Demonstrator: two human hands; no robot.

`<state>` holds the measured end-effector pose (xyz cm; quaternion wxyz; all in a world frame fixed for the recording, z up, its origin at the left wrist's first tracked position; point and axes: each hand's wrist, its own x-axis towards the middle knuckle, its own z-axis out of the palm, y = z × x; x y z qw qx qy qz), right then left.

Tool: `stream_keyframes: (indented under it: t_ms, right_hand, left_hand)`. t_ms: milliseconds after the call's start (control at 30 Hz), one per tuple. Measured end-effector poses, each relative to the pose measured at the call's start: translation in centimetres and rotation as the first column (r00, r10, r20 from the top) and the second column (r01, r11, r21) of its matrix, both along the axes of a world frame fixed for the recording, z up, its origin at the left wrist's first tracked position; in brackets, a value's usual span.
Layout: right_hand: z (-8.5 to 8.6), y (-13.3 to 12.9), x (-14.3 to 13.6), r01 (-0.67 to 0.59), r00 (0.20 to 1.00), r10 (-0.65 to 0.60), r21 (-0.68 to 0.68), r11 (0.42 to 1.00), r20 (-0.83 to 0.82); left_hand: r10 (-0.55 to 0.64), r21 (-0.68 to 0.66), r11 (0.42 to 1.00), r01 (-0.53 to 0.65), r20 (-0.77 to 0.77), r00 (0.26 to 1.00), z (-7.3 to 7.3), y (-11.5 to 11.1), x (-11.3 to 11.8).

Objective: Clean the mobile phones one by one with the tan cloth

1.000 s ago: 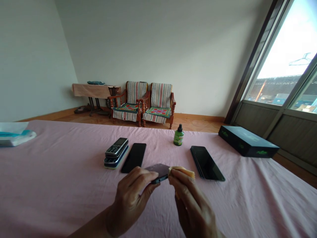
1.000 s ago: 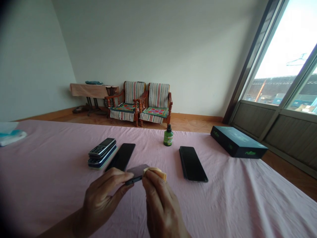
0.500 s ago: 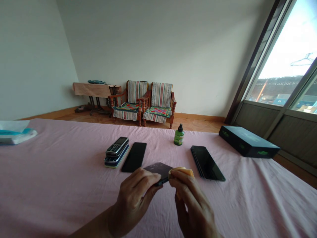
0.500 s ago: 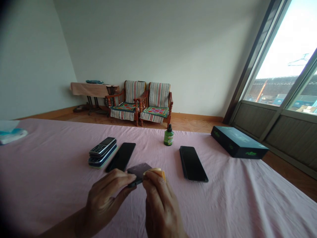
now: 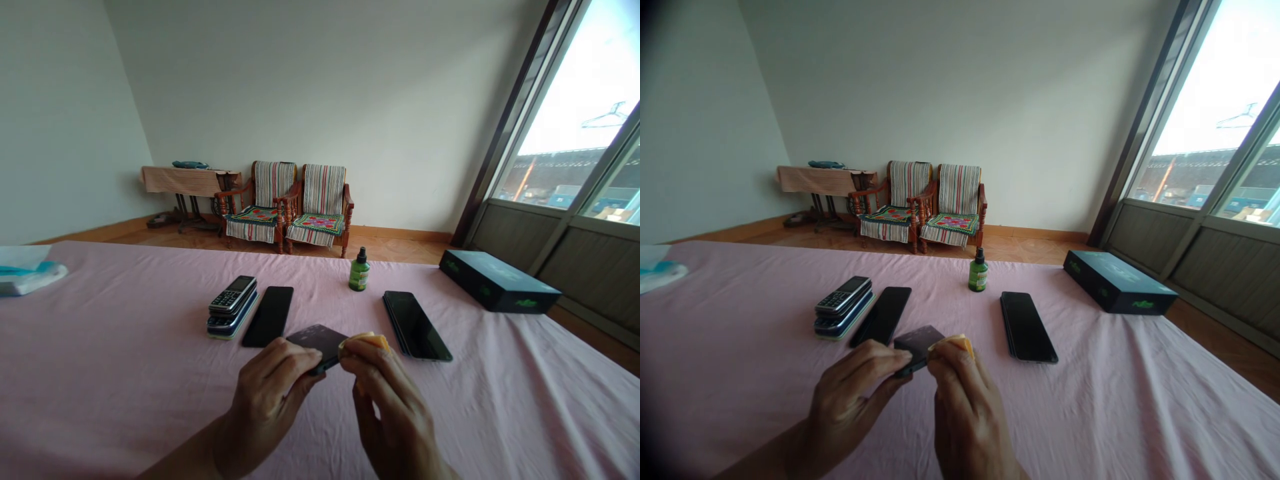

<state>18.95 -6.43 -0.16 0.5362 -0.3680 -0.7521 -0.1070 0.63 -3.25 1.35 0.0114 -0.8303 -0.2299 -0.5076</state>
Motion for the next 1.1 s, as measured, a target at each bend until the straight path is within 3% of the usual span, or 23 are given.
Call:
stream_keyframes:
  t_ms: [233,500,700,900,1100]
  right_hand:
    - [-0.2,-0.2,-0.1,-0.049,0.998,0.048,0.011,0.999,0.048]
    - [0.2,0.5,0.6,0.071,0.996,-0.072,-0.014,0.997,-0.055]
    - [-1.3,-0.4,-1.2,-0.038,0.990,0.031,0.048,0.998,0.135]
    - [-0.3,-0.5,-0.6,-0.109,0.952,0.092,0.041,0.993,0.293]
    - [-0.4,1.4,1.4,0.075,0.997,-0.075,-0.062,0.995,0.005]
  left_hand:
    - [-0.007,-0.003,1.000,0.007,0.000,1.000,0.0,-0.1,0.1]
    - [0.022,0.022,1.000,-0.022,0.005,1.000,0.3,0.2,0.1]
    - [-0.010,-0.031,0.999,0.010,0.004,1.000,0.1,0.1,-0.1]
    - [0.035,-0.049,0.998,-0.034,0.015,0.999,0.1,0.1,-0.6]
    - [0.116,-0.008,0.993,-0.116,0.063,0.991,0.4,0.6,-0.9]
